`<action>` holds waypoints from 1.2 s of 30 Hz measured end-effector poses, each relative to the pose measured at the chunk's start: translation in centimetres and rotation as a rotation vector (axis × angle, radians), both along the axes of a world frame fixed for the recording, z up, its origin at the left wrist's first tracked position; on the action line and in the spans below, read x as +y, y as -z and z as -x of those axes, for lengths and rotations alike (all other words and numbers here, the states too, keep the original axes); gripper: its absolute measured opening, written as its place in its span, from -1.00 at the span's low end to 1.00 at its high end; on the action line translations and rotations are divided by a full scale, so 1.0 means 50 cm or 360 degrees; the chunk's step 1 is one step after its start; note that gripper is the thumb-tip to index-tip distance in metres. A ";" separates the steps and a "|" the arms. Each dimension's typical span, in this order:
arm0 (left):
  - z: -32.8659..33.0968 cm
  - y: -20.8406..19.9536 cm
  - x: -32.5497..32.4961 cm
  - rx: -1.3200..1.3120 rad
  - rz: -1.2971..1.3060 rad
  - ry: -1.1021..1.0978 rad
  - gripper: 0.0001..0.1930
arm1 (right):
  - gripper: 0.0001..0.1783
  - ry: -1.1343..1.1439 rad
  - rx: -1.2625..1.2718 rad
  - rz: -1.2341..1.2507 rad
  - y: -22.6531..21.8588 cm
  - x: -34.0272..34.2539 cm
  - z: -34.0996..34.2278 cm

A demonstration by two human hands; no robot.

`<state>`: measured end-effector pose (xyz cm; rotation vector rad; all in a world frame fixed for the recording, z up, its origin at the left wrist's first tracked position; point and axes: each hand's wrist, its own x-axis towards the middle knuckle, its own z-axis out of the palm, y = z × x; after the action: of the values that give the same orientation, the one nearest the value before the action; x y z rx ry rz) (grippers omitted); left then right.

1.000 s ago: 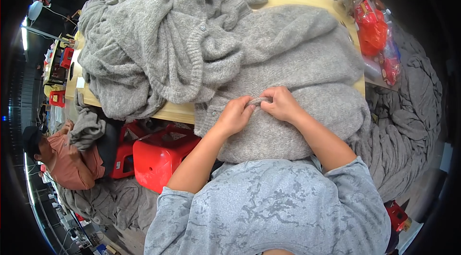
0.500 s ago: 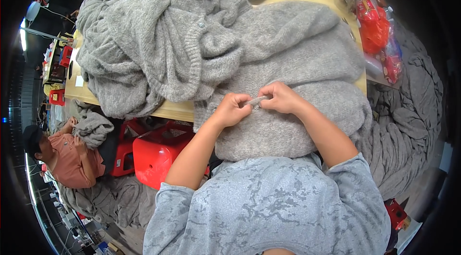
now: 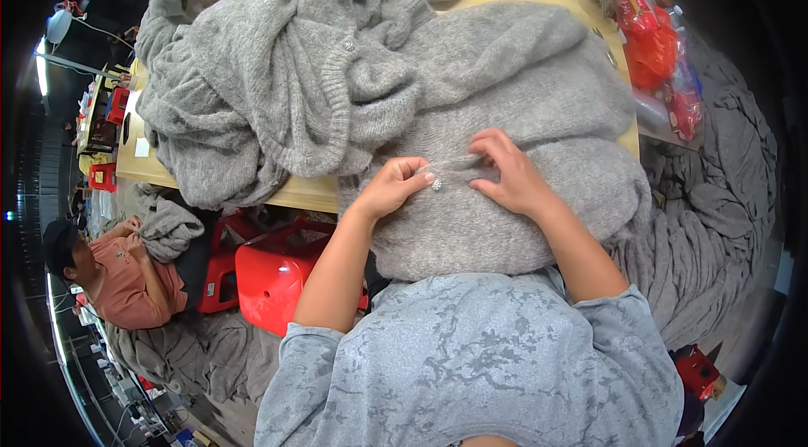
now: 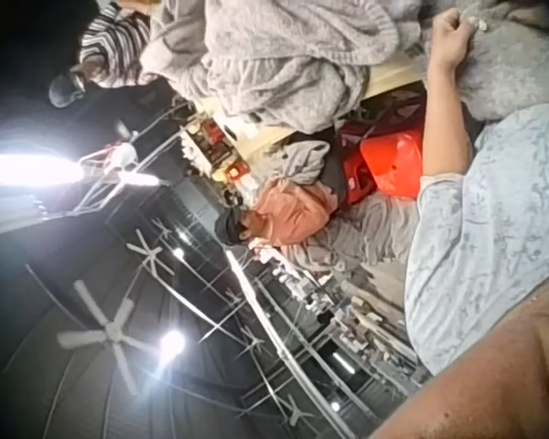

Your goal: Inspecting a grey knitted sweater for quality and loose threads on a wooden work table.

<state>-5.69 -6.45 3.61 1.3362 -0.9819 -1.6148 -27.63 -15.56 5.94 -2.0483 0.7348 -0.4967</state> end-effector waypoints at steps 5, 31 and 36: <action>-0.009 -0.017 0.004 0.0130 -0.0254 -0.0043 -0.89 | -0.45 0.0180 0.0150 0.0484 -0.009 0.018 0.032; 0.117 -0.093 -0.022 -0.1488 0.0957 -0.0106 -0.70 | -0.76 0.0243 0.0147 0.0655 0.010 0.002 0.056; 0.146 -0.058 -0.046 -0.1475 0.0821 0.0111 -0.76 | -0.82 0.0286 -0.0055 0.0180 0.013 0.006 0.054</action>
<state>-13.01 -8.75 6.53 1.6766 -1.8394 -0.6290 -30.35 -15.28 5.27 -2.0822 0.8924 -0.6877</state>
